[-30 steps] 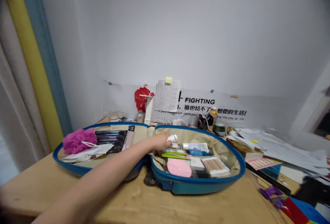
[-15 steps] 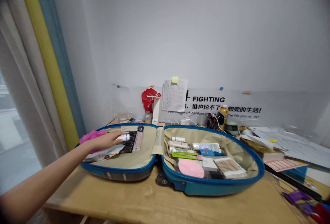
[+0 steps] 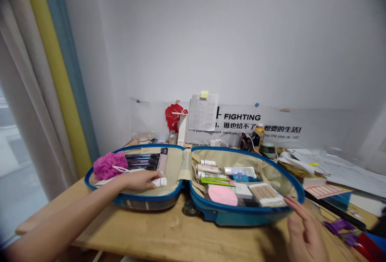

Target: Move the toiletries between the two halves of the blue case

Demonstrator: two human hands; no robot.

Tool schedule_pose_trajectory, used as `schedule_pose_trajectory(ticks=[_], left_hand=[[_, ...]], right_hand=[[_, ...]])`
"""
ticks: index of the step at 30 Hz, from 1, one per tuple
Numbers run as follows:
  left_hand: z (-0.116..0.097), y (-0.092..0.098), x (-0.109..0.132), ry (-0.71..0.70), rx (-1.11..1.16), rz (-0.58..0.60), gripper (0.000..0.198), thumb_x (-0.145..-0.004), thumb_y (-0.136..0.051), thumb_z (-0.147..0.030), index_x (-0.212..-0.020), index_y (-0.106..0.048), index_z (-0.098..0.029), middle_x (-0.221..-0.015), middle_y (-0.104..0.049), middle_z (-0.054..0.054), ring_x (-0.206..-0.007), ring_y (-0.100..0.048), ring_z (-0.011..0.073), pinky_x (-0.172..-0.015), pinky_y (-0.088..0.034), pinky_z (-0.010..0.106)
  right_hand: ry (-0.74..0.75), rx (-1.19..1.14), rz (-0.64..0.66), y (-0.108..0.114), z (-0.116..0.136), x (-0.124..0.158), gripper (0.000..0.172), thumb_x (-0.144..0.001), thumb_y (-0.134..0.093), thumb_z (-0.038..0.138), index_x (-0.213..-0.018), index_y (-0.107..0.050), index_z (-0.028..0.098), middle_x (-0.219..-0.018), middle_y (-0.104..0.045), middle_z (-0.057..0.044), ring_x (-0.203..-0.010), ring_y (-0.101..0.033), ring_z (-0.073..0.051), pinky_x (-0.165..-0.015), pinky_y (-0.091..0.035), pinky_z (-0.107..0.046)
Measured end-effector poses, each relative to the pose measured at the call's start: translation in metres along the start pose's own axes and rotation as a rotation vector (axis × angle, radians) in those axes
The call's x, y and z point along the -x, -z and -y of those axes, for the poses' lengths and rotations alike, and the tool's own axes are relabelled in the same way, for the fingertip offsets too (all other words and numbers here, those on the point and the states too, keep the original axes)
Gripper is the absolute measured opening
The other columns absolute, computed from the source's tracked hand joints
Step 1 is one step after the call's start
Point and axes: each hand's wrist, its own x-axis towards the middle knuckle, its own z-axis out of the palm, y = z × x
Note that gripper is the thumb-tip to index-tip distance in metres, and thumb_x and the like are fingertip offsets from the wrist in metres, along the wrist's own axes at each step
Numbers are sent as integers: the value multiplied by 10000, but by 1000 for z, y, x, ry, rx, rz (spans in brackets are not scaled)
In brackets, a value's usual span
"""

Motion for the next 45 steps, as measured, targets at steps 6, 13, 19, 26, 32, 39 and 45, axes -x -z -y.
schedule_pose_trajectory(ticks=[6,13,19,26,32,39,45], left_hand=[[-3,-1,19,30,-39,-69,479,-848,-462,-323,-1309,-542,-219,-1349,-572,75,-1194,-557,263,-1000,-415,364],[11,-45,66,97,-30,-582,431,-954,-310,-395,-1229,-619,-279,-1298,-614,23,-1212,-556,211,-1056,-405,405],[47,-113,91,89,-317,-980,427,-928,-392,-327,-1340,-502,-352,-1345,-576,12,-1293,-480,235,-1081,-356,507],[50,-136,92,184,-343,-1173,503,-907,-422,-276,-1409,-403,-314,-1376,-546,49,-1327,-438,249,-1131,-267,508],[49,-139,89,208,-342,-1186,483,-901,-439,-267,-1383,-419,-292,-1369,-551,60,-1339,-420,255,-1131,-273,511],[49,-141,88,217,-307,-1167,475,-902,-439,-270,-1376,-414,-274,-1397,-521,68,-1394,-331,253,-1139,-262,521],[48,-139,89,216,-314,-1153,450,-899,-443,-260,-1349,-437,-266,-1397,-519,78,-1396,-323,260,-1131,-270,531]], right_hand=[[56,-151,302,-20,90,-71,386,-874,-326,540,-914,-606,277,-1117,-637,-109,-1128,-565,-275,-1020,-420,-466],[309,276,957,-73,112,-115,441,-761,-472,213,-1171,-633,221,-1174,-649,-129,-1070,-608,-283,-918,-470,-402],[376,393,1037,-91,115,-121,504,-677,-473,76,-1120,-653,236,-1089,-674,-115,-889,-663,-271,-763,-488,-365],[430,444,1023,-98,111,-120,484,-695,-424,56,-1091,-641,230,-1083,-663,-126,-819,-661,-250,-699,-460,-346],[415,472,986,-104,110,-124,317,-722,-449,106,-943,-663,181,-1007,-678,-135,-808,-653,-262,-692,-449,-340],[401,315,859,-92,158,-142,360,-851,-361,223,-1100,-614,168,-1115,-656,-127,-969,-619,-235,-804,-463,-318],[629,93,1027,-129,243,-123,393,-823,-509,237,-1204,-602,214,-1167,-651,-45,-1034,-599,-174,-882,-451,-255]])
